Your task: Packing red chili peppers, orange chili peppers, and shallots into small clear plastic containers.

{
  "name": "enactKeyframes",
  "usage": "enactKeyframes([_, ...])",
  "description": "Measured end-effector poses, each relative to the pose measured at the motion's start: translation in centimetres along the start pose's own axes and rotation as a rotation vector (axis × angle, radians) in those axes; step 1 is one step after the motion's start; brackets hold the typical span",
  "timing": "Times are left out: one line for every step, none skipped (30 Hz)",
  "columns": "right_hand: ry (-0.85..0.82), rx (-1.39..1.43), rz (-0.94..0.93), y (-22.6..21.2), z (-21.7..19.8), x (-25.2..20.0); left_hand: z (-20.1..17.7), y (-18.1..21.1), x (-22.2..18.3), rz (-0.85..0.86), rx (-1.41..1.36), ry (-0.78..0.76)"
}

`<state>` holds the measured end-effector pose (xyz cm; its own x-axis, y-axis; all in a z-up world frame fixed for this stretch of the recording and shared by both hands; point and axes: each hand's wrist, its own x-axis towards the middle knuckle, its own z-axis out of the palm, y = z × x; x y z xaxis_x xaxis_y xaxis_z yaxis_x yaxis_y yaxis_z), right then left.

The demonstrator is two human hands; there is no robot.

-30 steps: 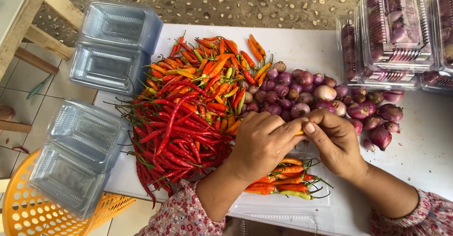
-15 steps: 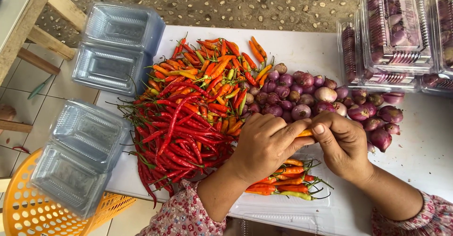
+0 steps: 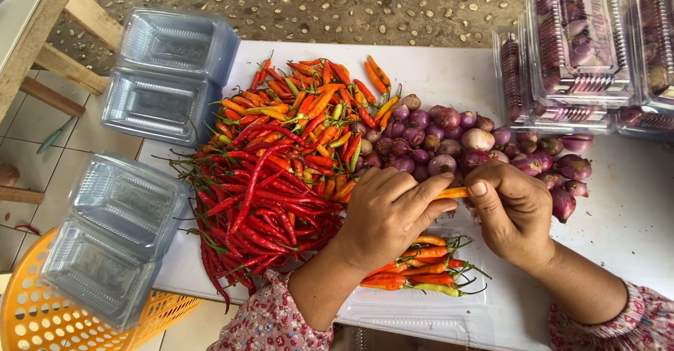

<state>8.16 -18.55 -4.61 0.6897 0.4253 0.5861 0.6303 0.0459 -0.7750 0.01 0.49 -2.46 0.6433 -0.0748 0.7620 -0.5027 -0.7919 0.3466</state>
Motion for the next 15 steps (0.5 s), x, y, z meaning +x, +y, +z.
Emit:
enactKeyframes([0.004,-0.004,0.001,-0.3,0.0,0.3,-0.2,0.0,0.1,0.003,-0.004,-0.001])
enactKeyframes([0.011,-0.005,-0.024,-0.6,0.0,0.6,-0.3,0.1,0.3,0.003,-0.033,0.014])
enactKeyframes([0.018,-0.006,-0.048,-0.9,-0.1,0.9,-0.4,0.1,0.5,0.004,-0.061,0.028])
enactKeyframes([0.021,-0.016,-0.048,-0.8,-0.1,1.0,-0.4,0.1,0.4,0.008,-0.071,0.03])
enactKeyframes([0.032,0.003,-0.062,-0.7,-0.1,1.1,-0.4,0.0,0.4,0.017,-0.058,0.02])
enactKeyframes([0.04,0.02,-0.078,-0.6,-0.2,1.3,-0.4,-0.2,0.4,0.027,-0.045,0.014])
enactKeyframes([0.042,0.008,-0.08,-0.6,-0.2,1.3,-0.4,-0.2,0.5,0.032,-0.056,0.02])
enactKeyframes([0.049,0.022,-0.086,-0.6,-0.2,1.4,-0.5,-0.2,0.6,0.026,-0.05,0.014])
enactKeyframes([0.055,0.036,-0.093,-0.5,-0.3,1.4,-0.5,-0.2,0.7,0.02,-0.045,0.008])
enactKeyframes([0.061,0.028,-0.089,-0.6,-0.4,1.5,-0.4,-0.1,0.6,0.022,-0.055,0.006])
enactKeyframes([0.066,0.02,-0.089,-0.6,-0.5,1.5,-0.4,-0.1,0.6,-0.005,-0.071,0.008])
enactKeyframes([0.075,0.018,-0.09,-0.6,-0.4,1.5,-0.5,-0.2,0.6,-0.031,-0.083,0.005])
enactKeyframes([0.083,0.015,-0.086,-0.5,-0.4,1.3,-0.6,-0.1,0.7,-0.027,-0.088,-0.002])
enactKeyframes([0.073,0.024,-0.085,-0.3,-0.4,1.3,-0.6,-0.1,0.8,-0.034,-0.088,0.007])
enactKeyframes([0.063,0.034,-0.084,-0.1,-0.3,1.3,-0.7,-0.1,0.9,-0.041,-0.087,0.016])
